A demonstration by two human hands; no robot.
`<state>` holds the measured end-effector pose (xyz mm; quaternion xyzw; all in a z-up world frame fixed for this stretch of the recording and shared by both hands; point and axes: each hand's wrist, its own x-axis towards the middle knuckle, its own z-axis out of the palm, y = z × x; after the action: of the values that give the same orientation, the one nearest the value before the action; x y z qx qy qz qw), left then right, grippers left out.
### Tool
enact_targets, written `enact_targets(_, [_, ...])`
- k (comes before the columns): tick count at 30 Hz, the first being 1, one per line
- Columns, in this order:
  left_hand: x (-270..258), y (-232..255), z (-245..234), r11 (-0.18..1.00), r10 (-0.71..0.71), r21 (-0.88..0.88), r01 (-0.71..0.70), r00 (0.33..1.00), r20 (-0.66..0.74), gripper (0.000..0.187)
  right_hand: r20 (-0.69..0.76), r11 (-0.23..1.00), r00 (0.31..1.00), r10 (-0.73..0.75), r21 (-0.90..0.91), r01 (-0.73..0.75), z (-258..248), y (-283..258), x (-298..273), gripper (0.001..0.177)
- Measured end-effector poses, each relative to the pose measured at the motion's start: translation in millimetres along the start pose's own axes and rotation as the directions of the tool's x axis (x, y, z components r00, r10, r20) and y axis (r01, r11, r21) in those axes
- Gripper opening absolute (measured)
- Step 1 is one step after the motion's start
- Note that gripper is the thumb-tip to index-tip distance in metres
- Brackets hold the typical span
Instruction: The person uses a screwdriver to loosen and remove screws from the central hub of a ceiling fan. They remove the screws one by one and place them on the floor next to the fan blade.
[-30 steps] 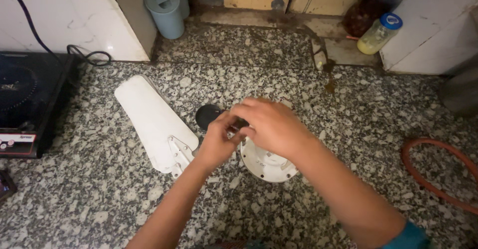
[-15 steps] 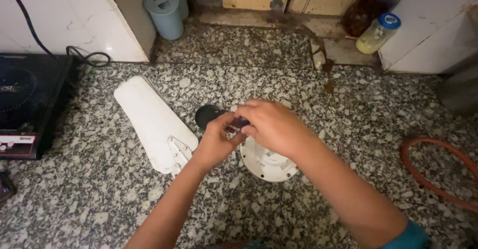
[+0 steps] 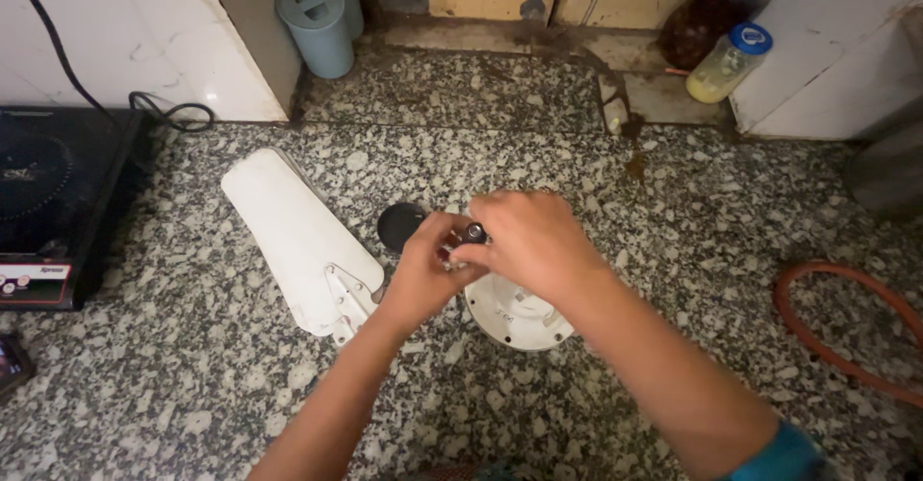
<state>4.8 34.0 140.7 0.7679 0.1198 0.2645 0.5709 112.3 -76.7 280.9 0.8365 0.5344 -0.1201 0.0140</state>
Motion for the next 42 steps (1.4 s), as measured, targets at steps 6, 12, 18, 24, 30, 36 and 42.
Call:
enact_targets(6, [-2.0,0.9,-7.1,0.995,-0.021,0.102,0.016,0.999,0.046,0.029,-0.333,0.908,0.886,-0.323,0.156,0.389,2.5,2.5,-8.5,0.031])
enact_targets(12, [-0.7,2.6,-2.2,0.999,-0.045,0.018,0.046,0.999,-0.027,0.042,-0.043,0.996,0.998,-0.049,0.068,0.052,7.1,3.5,2.5,0.04])
enact_targets(18, [-0.1,3.9,-6.7,0.996,-0.04,0.075,0.038,0.999,0.018,0.032,-0.248,0.906,0.921,-0.301,0.226,0.357,7.9,4.7,-0.5,0.032])
enact_targets(24, [-0.9,7.1,1.7,0.998,-0.066,-0.019,0.066,0.997,-0.03,0.042,0.023,1.0,0.999,-0.023,-0.01,0.023,2.3,2.2,1.1,0.044])
enact_targets(30, [0.0,0.4,-6.5,0.994,0.002,0.113,-0.008,0.998,0.058,0.028,-0.303,0.912,0.909,-0.286,0.205,0.355,3.7,3.9,-6.5,0.031])
enact_targets(36, [-0.5,1.4,1.1,0.992,-0.115,0.05,0.115,0.993,-0.012,0.041,0.013,0.998,1.0,0.013,0.063,-0.014,3.4,3.4,2.1,0.043])
enact_targets(42, [-3.0,3.5,-4.4,0.992,-0.033,0.12,0.027,0.998,0.053,0.032,-0.246,0.898,0.926,-0.285,0.268,0.348,5.8,7.6,-5.3,0.028])
